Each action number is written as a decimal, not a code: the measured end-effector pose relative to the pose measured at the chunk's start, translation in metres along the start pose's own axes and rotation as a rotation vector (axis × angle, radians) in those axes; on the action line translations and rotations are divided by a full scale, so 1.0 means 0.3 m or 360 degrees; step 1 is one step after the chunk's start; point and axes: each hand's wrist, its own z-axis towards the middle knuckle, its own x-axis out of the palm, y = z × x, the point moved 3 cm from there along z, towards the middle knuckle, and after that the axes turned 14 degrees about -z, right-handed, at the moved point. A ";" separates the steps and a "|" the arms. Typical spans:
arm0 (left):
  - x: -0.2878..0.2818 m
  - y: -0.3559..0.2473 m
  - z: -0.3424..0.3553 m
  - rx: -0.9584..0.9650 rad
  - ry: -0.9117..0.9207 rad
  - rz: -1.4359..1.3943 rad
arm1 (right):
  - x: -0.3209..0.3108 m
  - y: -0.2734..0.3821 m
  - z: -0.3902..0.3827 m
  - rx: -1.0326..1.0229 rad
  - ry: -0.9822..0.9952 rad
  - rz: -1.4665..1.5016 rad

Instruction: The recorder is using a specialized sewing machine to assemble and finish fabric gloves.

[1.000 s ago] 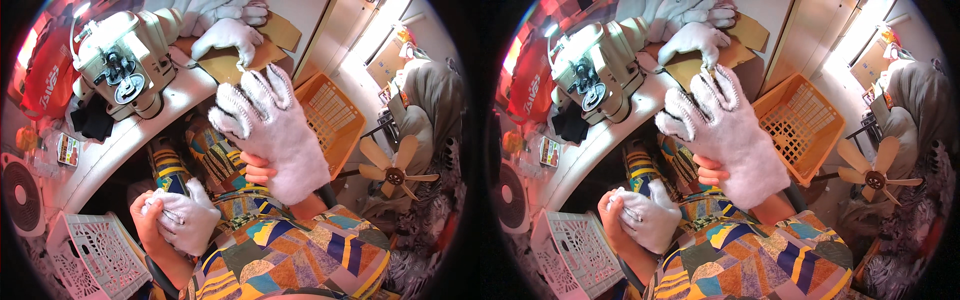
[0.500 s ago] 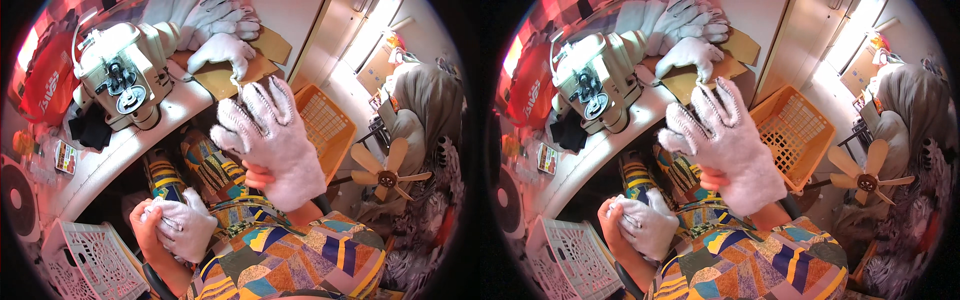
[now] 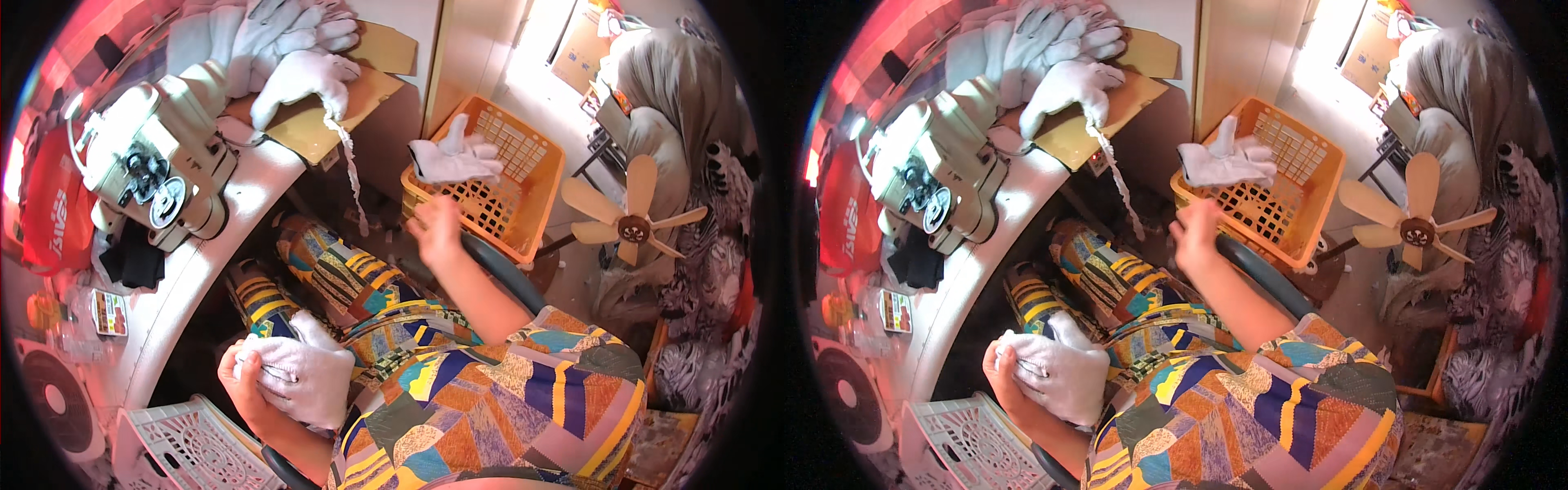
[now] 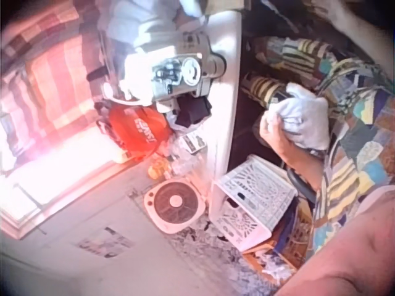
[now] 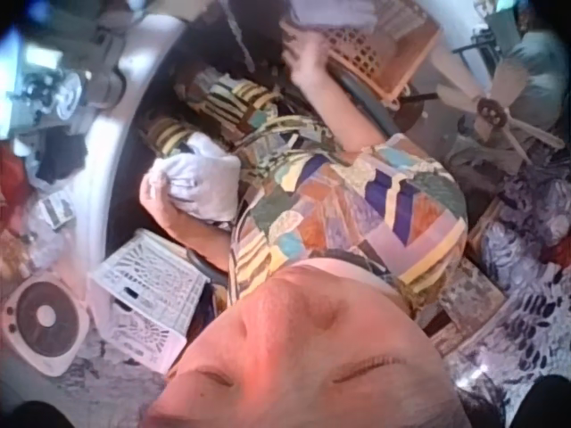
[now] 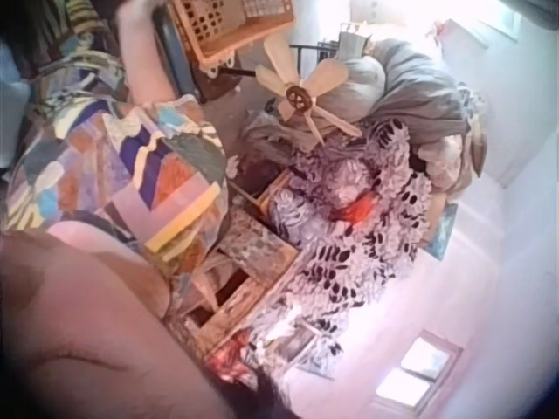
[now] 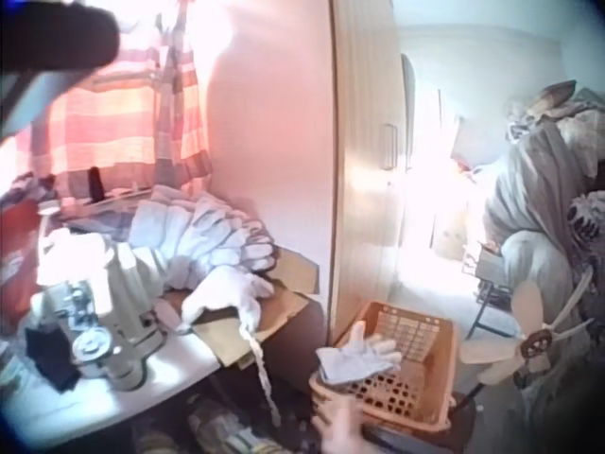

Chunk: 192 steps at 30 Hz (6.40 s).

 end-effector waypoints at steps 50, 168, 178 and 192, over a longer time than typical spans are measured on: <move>0.159 0.062 -0.037 0.0178 -0.0057 -0.0467 | 0.361 -0.012 -0.563 0.0093 0.1764 -0.0350; 0.211 -0.066 -0.077 0.1700 -0.0534 0.1738 | 0.289 -0.090 -0.597 -0.2120 0.1649 -0.0863; 0.291 -0.046 -0.058 0.1843 0.0493 0.2166 | 0.397 0.122 -0.591 -0.2326 0.2022 -0.1419; 0.118 -0.073 -0.113 0.1616 -0.0064 0.1636 | 0.341 0.102 -0.464 -0.0799 0.1786 -0.0768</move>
